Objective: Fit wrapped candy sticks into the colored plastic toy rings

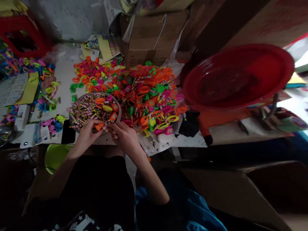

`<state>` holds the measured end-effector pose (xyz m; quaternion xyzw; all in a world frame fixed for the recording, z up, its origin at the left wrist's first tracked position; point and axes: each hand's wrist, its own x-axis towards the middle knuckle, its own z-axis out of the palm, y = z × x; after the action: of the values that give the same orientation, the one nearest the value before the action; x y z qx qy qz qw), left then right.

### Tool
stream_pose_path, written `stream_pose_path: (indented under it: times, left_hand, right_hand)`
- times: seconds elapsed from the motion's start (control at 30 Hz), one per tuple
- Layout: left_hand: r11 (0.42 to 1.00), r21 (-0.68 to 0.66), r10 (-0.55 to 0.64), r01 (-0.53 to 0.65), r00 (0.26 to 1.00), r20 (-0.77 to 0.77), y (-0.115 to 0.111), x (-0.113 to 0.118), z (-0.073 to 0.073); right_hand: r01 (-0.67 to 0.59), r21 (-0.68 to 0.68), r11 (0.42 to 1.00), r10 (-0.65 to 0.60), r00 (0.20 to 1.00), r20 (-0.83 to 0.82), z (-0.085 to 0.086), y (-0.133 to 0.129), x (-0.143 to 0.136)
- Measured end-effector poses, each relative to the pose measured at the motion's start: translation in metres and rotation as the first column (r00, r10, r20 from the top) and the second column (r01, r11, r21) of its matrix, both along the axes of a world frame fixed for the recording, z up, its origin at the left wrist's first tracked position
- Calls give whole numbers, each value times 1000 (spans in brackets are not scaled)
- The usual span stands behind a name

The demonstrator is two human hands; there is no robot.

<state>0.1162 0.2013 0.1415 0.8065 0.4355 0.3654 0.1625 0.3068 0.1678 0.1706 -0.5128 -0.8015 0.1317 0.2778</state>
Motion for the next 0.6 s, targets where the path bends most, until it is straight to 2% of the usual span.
stream_pose_path:
  times: [0.17,0.37,0.6]
  left_hand:
    - [999,45,4,-4,1000,6,-4,-2,4]
    - [999,52,-4,6,1000,-30,-5,-7,1]
    - [996,49,-63,75,974,-219,-9,-9,6]
  right_hand:
    - [-20,94,995,10,994,108,5,-4,-4]
    - [-30,109,994,13,988,151,7,-4,-8]
    - [-65,134,989,39,981,190,5,-6,-11]
